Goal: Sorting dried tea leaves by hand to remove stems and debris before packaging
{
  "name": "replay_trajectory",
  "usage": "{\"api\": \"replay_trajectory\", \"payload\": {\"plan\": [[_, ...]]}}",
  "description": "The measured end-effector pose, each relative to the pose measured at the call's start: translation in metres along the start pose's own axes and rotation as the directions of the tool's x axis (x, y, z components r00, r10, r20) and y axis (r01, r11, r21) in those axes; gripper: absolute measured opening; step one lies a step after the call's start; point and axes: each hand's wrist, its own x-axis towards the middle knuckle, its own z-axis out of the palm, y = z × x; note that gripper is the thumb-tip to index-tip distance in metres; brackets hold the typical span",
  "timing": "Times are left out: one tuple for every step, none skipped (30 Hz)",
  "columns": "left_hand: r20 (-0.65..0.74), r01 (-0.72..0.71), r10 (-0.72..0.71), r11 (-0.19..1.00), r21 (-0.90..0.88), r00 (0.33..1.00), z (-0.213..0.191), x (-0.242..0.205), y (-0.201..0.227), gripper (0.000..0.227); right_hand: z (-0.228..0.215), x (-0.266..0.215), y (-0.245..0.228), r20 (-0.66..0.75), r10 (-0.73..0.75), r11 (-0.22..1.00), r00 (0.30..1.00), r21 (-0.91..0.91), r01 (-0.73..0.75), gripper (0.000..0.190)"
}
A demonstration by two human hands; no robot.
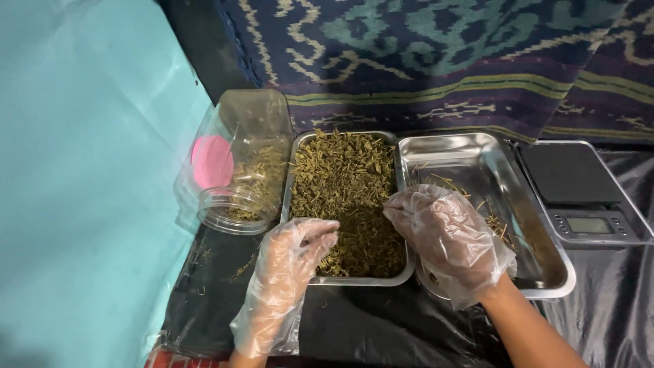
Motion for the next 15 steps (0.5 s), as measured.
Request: {"api": "replay_trajectory", "payload": {"plan": [[-0.020, 0.176, -0.190, 0.939, -0.296, 0.982, 0.003, 0.001, -0.001, 0.024, 0.009, 0.014, 0.015, -0.046, 0.102, 0.994, 0.994, -0.041, -0.104, 0.075], [0.014, 0.313, -0.371, 0.763, -0.565, 0.929, 0.007, 0.002, -0.001, 0.027, 0.018, 0.028, 0.029, -0.099, 0.201, 0.975, 0.975, -0.076, -0.209, 0.075], [0.010, 0.310, -0.370, 0.763, -0.567, 0.929, 0.006, 0.000, 0.006, 0.027, 0.016, 0.026, 0.030, -0.103, 0.202, 0.975, 0.974, -0.076, -0.210, 0.075], [-0.033, 0.198, -0.219, 0.928, -0.316, 0.975, 0.004, -0.001, 0.013, 0.024, 0.014, 0.025, 0.030, -0.076, 0.191, 0.979, 0.979, -0.050, -0.195, 0.078], [-0.034, 0.057, -0.058, 0.998, -0.037, 0.998, 0.003, -0.002, 0.020, 0.022, 0.012, 0.024, 0.030, -0.049, 0.180, 0.983, 0.982, -0.023, -0.181, 0.082], [-0.034, 0.056, -0.057, 0.998, -0.037, 0.998, -0.005, -0.001, 0.020, 0.022, 0.011, 0.021, 0.026, -0.050, 0.180, 0.983, 0.982, -0.024, -0.181, 0.082], [-0.020, 0.151, -0.150, 0.982, 0.109, 0.988, -0.013, 0.000, 0.020, 0.027, 0.010, 0.017, 0.021, -0.062, 0.170, 0.985, 0.984, -0.015, -0.171, 0.081], [-0.021, 0.239, -0.241, 0.938, 0.252, 0.970, -0.021, 0.001, 0.020, 0.034, 0.010, 0.014, 0.015, -0.076, 0.161, 0.987, 0.984, -0.006, -0.162, 0.080], [-0.023, 0.238, -0.240, 0.938, 0.251, 0.971, -0.030, -0.006, 0.015, 0.034, 0.010, 0.016, 0.018, -0.078, 0.163, 0.986, 0.984, -0.007, -0.164, 0.080], [-0.101, 0.127, -0.105, 0.958, 0.257, 0.989, -0.038, -0.013, 0.011, 0.026, 0.008, 0.016, 0.021, -0.047, 0.223, 0.969, 0.974, -0.101, -0.227, 0.079], [-0.175, 0.016, 0.034, 0.962, 0.272, 0.984, -0.047, -0.020, 0.006, 0.019, 0.007, 0.017, 0.023, -0.023, 0.285, 0.939, 0.958, -0.195, -0.284, 0.080], [-0.173, 0.018, 0.031, 0.962, 0.273, 0.984, -0.053, -0.026, -0.001, 0.019, 0.003, 0.012, 0.017, -0.021, 0.284, 0.940, 0.959, -0.193, -0.282, 0.080], [-0.286, 0.049, 0.032, 0.961, 0.274, 0.958, -0.060, -0.032, -0.007, 0.016, -0.001, 0.006, 0.010, -0.014, 0.253, 0.940, 0.967, -0.232, -0.250, 0.078], [-0.392, 0.078, 0.037, 0.959, 0.272, 0.919, -0.067, -0.037, -0.014, 0.014, -0.004, 0.001, 0.003, -0.004, 0.223, 0.938, 0.975, -0.272, -0.216, 0.075], [-0.389, 0.078, 0.036, 0.959, 0.273, 0.921, -0.077, -0.037, -0.023, 0.014, -0.011, -0.005, -0.013, -0.001, 0.222, 0.938, 0.975, -0.272, -0.214, 0.075]]}}
